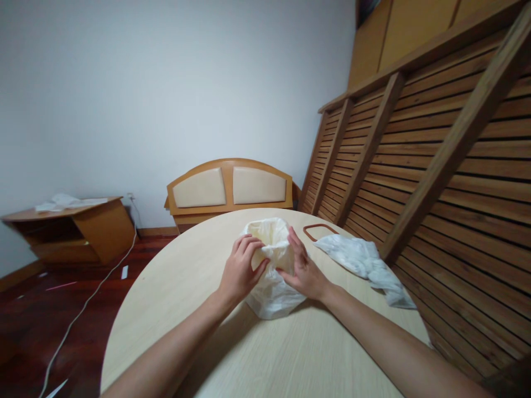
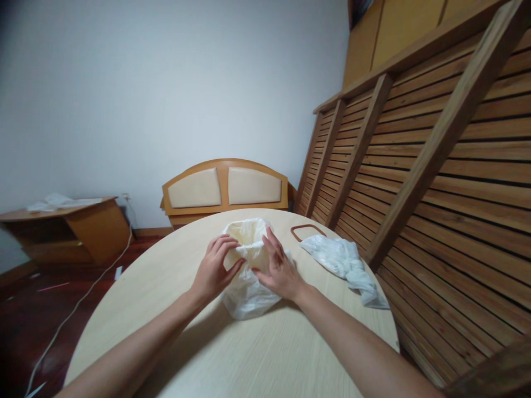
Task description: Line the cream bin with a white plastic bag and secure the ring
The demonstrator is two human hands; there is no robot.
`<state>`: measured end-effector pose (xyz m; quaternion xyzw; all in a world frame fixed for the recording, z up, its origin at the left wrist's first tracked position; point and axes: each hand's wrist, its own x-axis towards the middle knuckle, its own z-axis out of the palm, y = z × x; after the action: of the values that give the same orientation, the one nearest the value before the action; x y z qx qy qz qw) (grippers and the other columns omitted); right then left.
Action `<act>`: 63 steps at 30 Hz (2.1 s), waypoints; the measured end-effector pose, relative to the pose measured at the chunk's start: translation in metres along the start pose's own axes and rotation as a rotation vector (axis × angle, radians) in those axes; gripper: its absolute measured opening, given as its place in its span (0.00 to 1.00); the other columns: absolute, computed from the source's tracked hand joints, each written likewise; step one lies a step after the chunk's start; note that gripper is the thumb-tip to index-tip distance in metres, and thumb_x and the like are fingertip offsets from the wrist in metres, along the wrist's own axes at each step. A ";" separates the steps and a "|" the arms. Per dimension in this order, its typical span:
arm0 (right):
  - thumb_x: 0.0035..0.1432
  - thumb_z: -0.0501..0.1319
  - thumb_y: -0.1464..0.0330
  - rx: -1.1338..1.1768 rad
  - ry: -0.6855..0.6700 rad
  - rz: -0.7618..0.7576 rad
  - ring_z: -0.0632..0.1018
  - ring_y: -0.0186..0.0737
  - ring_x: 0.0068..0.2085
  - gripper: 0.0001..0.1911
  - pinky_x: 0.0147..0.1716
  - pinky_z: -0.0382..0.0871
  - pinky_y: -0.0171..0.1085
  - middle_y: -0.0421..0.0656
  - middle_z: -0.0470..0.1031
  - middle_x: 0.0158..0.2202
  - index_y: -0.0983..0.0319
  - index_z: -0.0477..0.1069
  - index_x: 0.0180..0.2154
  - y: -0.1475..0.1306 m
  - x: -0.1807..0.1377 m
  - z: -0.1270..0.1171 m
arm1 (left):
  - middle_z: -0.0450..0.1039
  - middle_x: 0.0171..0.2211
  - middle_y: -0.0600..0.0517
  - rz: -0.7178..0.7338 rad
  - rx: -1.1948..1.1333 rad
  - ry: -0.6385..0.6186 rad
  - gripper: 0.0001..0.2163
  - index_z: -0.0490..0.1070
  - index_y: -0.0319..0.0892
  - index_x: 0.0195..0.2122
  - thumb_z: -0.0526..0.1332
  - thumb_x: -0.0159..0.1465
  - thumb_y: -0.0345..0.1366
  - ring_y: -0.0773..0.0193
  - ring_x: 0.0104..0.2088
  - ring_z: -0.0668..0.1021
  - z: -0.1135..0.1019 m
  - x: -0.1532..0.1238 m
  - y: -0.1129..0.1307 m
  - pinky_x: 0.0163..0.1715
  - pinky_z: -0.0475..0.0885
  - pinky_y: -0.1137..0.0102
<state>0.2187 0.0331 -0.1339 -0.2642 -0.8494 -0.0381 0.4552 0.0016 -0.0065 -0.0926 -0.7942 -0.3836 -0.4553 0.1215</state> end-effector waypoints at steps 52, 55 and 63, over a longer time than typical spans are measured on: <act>0.65 0.63 0.69 0.000 0.144 -0.147 0.74 0.48 0.54 0.11 0.56 0.71 0.52 0.45 0.76 0.49 0.54 0.75 0.49 -0.034 0.018 -0.035 | 0.76 0.35 0.51 0.128 -0.044 0.012 0.06 0.77 0.47 0.44 0.63 0.68 0.37 0.61 0.39 0.77 -0.018 -0.006 0.015 0.59 0.67 0.53; 0.66 0.62 0.69 -0.002 0.172 -0.172 0.75 0.48 0.52 0.12 0.54 0.73 0.52 0.45 0.77 0.48 0.54 0.74 0.51 -0.029 0.018 -0.035 | 0.76 0.35 0.51 0.135 -0.059 0.038 0.04 0.76 0.45 0.41 0.62 0.69 0.35 0.62 0.38 0.77 -0.016 -0.005 0.011 0.58 0.69 0.54; 0.67 0.60 0.73 -0.080 0.201 -0.192 0.76 0.48 0.51 0.14 0.51 0.75 0.51 0.47 0.76 0.49 0.55 0.72 0.52 -0.015 0.018 -0.037 | 0.75 0.36 0.49 0.202 -0.107 0.067 0.03 0.73 0.42 0.42 0.63 0.68 0.32 0.61 0.38 0.76 -0.013 -0.006 -0.005 0.46 0.74 0.63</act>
<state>0.2310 0.0159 -0.0956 -0.1946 -0.8187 -0.1414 0.5214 -0.0119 -0.0130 -0.0906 -0.8184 -0.2726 -0.4869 0.1370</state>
